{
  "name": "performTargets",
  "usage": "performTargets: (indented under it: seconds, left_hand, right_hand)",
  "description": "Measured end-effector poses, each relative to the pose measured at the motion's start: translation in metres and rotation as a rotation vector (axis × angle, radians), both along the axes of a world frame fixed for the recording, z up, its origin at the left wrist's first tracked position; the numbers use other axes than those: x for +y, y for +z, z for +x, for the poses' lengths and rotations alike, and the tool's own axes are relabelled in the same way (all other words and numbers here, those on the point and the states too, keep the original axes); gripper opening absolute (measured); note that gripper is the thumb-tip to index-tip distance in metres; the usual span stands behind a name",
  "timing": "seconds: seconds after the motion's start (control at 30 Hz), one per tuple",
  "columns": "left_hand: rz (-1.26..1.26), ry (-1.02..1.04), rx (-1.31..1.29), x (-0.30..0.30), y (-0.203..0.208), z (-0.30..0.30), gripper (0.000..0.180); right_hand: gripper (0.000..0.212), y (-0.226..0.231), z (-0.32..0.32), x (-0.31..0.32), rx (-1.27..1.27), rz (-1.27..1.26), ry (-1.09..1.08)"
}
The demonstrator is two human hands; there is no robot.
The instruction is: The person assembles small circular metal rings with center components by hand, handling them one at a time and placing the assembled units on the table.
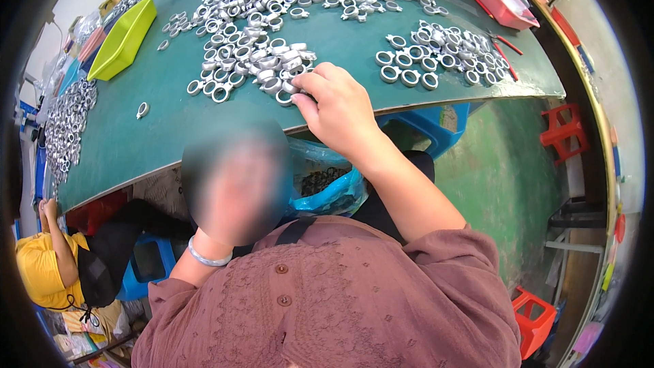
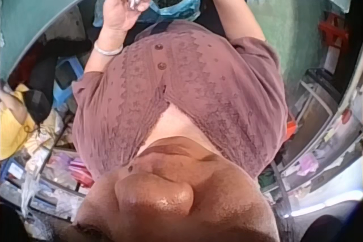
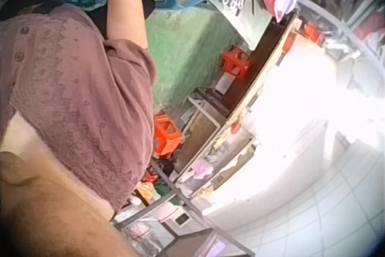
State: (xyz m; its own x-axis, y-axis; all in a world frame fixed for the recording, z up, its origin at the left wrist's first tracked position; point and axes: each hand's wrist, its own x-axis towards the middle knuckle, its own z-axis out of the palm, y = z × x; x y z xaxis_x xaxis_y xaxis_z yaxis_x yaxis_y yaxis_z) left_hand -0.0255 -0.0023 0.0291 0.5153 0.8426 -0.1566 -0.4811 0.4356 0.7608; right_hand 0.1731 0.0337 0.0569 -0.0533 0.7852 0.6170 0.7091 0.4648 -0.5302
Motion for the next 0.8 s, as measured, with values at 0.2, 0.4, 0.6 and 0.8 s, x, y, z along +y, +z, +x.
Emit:
performTargets:
  seconds: [0.2, 0.4, 0.6, 0.8]
  left_hand:
    - [-0.009, 0.005, -0.026, 0.001, -0.001, -0.002, 0.023]
    - [0.278, 0.176, 0.249, 0.000, 0.009, 0.007, 0.026]
    - [1.009, 0.390, 0.602, 0.008, 0.013, 0.014, 0.055]
    - [1.081, 0.397, 0.759, 0.003, 0.017, 0.016, 0.052]
  right_hand:
    - [0.010, 0.002, 0.004, 0.006, 0.045, -0.112, 0.054]
    - [0.012, 0.022, 0.001, -0.010, 0.779, -0.588, 0.408]
    - [0.015, 0.019, -0.011, -0.027, 0.983, -0.820, 0.591]
    - [0.021, 0.012, -0.018, -0.030, 0.991, -0.868, 0.494]
